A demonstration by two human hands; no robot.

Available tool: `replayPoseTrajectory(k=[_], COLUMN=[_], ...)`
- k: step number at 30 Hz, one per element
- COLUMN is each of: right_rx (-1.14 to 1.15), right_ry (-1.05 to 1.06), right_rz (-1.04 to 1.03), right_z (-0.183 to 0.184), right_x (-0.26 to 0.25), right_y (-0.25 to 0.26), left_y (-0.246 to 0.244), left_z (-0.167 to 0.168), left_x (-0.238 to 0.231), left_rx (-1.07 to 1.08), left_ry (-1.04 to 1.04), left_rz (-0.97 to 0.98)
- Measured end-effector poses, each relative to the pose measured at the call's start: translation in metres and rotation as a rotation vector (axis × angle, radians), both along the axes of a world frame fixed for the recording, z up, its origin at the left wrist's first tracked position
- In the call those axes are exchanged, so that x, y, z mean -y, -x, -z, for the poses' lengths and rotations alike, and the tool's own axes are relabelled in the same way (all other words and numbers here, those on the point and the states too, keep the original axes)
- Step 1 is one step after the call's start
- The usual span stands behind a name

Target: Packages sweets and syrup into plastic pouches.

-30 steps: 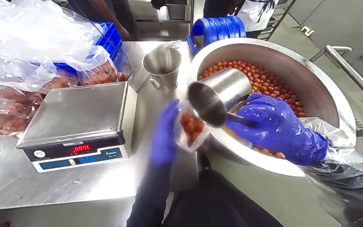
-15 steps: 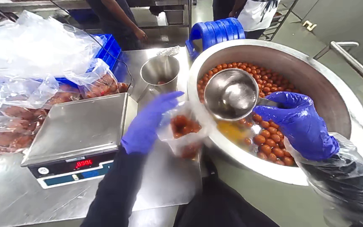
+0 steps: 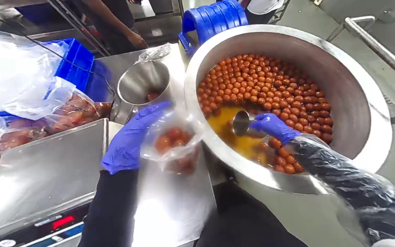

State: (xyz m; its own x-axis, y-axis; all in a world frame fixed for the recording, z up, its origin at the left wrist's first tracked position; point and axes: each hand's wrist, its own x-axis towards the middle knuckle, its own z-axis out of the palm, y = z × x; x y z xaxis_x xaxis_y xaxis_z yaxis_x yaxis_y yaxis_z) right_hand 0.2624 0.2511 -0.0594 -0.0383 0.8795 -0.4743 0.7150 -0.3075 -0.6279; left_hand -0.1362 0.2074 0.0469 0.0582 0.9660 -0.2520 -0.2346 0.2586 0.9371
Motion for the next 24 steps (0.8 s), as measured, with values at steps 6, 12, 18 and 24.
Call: replayPoseTrajectory(k=[6, 12, 18, 24], right_rx=[0.333, 0.435, 0.369, -0.003], right_ry=[0.124, 0.178, 0.166, 0.223], right_rz=[-0.310, -0.451, -0.490, -0.134], right_z=[0.054, 0.066, 0.076, 0.082], right_x=[-0.014, -0.020, -0.013, -0.008], right_y=[0.010, 0.032, 0.039, 0.007], left_y=[0.004, 0.006, 0.008, 0.002], left_z=[0.008, 0.014, 0.016, 0.013], left_x=[0.000, 0.002, 0.004, 0.005], left_rx=[0.085, 0.133, 0.177, 0.126], left_ry=[-0.017, -0.044, -0.072, -0.027], left_rz=[0.010, 0.004, 0.000, -0.063])
